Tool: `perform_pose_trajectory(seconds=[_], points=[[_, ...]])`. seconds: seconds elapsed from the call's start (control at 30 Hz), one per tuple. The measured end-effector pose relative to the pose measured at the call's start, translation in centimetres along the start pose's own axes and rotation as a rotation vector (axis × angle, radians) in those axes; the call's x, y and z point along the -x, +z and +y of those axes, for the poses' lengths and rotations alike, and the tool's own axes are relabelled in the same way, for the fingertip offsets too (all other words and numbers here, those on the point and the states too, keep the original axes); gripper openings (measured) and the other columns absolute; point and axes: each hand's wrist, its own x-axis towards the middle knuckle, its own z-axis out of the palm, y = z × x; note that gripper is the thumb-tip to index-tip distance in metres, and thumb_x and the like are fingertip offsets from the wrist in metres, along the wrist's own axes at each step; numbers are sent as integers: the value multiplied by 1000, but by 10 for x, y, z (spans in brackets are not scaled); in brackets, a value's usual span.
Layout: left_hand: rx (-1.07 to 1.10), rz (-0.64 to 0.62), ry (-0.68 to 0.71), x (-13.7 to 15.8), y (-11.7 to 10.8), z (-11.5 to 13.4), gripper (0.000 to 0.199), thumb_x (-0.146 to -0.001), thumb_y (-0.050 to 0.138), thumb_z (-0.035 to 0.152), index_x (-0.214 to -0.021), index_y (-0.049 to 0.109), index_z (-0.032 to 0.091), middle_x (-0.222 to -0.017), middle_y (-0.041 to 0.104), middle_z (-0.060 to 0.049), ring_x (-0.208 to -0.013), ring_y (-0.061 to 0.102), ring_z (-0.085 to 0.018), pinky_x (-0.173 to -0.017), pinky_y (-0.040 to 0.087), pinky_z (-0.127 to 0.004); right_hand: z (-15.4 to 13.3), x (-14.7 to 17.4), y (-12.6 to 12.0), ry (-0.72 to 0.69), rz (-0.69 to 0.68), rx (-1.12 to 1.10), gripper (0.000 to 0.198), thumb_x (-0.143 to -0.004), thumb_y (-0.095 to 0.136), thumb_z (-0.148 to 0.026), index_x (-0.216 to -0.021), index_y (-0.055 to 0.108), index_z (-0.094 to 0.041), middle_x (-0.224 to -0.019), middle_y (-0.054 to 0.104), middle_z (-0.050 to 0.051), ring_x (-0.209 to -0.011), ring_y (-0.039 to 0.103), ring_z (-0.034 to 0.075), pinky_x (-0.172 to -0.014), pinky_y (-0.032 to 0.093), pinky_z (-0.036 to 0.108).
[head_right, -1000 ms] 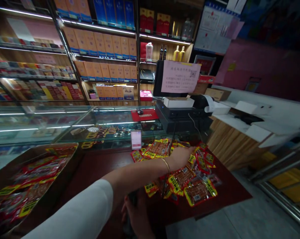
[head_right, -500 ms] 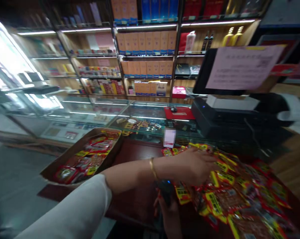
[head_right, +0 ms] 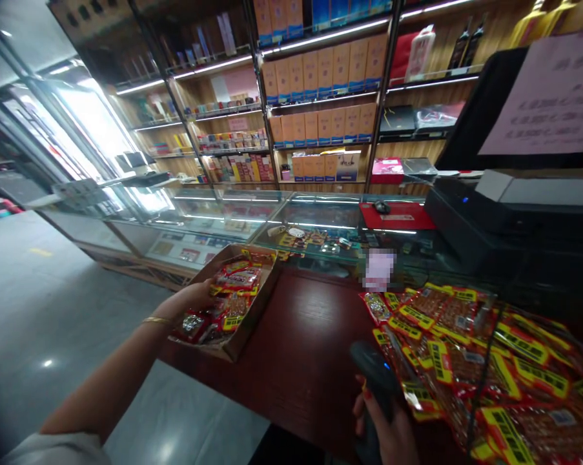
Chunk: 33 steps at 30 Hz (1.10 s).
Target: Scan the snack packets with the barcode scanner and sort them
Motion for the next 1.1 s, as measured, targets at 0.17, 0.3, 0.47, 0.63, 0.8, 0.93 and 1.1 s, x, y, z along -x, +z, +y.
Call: perform_pose_trajectory(seconds=[0.17,0.3,0.47,0.63,0.8,0.93,1.1], points=[[-200,-39,-100,9,-5,1,30,-55,75,8,-84,74,17,-86,80,-15,-101,72,-41,-92,50,-41,1,0,-2,4,-3,-2,66,-69,80,-77,-102,70,-22,-64,70,-3,-49,59,14,-49,50,25],[-165,72,-52,26,-22,31,36,-78,66,23,-113,76,19,-106,81,-13,-116,68,-36,-100,48,-39,5,-1,-4,18,-28,-8,63,-72,79,-75,-104,70,-22,-65,70,-3,-49,59,14,-48,49,24],[675,252,132,75,4,97,49,-85,70,44,-128,72,19,-122,77,-8,-112,70,-27,-99,54,-36,9,-2,-5,6,-41,-36,59,-75,80,-71,-107,70,-21,-66,70,-3,-49,59,13,-46,48,23],[1115,-73,-144,113,105,137,52,-76,82,52,-112,74,16,-103,79,-8,-89,74,-22,-78,61,-31,4,0,-1,-39,-25,-38,61,-73,80,-71,-103,72,-19,-62,69,-3,-48,59,14,-46,47,24],[1109,-199,-229,137,162,132,54,-75,84,47,-118,73,17,-106,79,-8,-89,75,-23,-79,63,-36,5,4,4,-40,4,-49,61,-73,81,-71,-102,72,-18,-63,69,-3,-48,59,14,-46,48,24],[884,-276,59,145,165,112,20,-76,76,24,-95,82,20,-122,78,-12,-118,70,-29,-108,52,-43,13,10,-1,-29,-44,35,57,-79,77,-69,-103,75,-18,-60,68,-2,-49,60,15,-50,48,26],[597,-360,146,149,156,87,26,-73,62,10,-81,84,22,-139,70,-12,-138,58,-31,-116,44,-43,11,22,-4,-43,-139,190,58,-84,72,-69,-107,76,-16,-65,72,1,-51,64,17,-54,50,29]])
